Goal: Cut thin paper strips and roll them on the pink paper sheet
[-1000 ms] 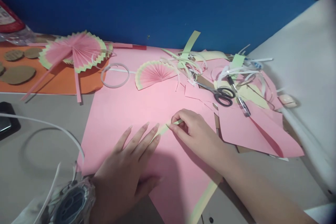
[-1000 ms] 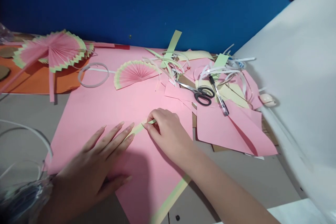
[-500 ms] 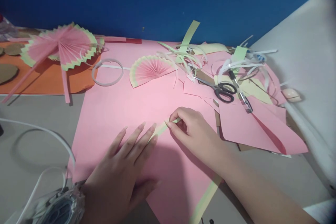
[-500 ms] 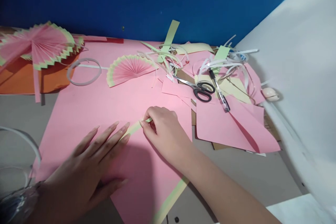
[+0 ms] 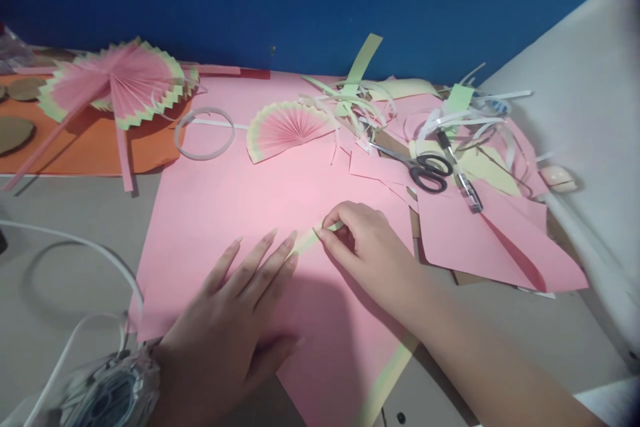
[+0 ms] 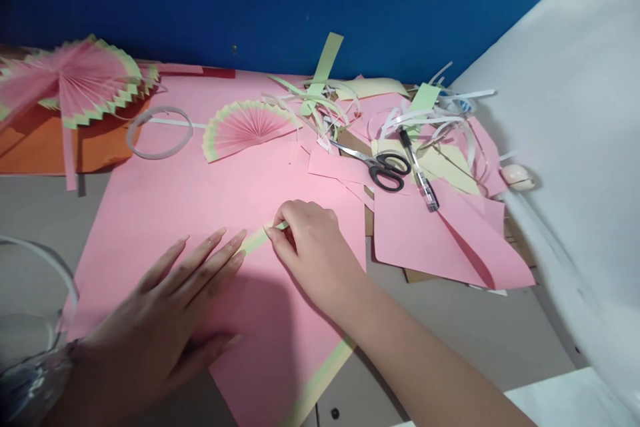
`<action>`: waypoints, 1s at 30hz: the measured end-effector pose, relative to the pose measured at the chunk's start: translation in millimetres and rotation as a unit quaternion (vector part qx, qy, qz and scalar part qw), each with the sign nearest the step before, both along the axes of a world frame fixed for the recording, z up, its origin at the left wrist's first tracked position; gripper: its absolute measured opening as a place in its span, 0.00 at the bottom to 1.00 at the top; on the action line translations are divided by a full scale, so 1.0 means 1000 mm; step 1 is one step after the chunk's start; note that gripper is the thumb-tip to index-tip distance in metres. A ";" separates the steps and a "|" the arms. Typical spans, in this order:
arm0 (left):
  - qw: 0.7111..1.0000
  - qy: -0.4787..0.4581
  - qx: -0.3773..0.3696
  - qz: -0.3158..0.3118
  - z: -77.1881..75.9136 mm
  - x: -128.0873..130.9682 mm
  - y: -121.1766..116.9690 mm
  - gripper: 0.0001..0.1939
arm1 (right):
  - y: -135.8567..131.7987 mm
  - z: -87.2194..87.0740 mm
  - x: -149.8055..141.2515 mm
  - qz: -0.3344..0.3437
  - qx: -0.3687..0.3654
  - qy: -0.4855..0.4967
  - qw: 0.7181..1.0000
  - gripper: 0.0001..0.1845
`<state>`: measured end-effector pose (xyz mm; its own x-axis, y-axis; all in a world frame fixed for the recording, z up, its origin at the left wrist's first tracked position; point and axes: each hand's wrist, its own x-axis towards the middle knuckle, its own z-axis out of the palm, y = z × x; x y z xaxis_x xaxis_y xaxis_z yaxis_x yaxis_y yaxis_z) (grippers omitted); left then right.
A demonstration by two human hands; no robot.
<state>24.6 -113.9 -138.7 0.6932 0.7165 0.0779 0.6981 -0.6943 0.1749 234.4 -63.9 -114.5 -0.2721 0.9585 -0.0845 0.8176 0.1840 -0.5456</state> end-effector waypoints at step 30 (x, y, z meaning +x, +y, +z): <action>0.999 0.045 0.027 0.011 0.008 -0.021 -0.017 0.40 | 0.002 -0.003 0.003 0.028 0.014 -0.009 0.999 0.05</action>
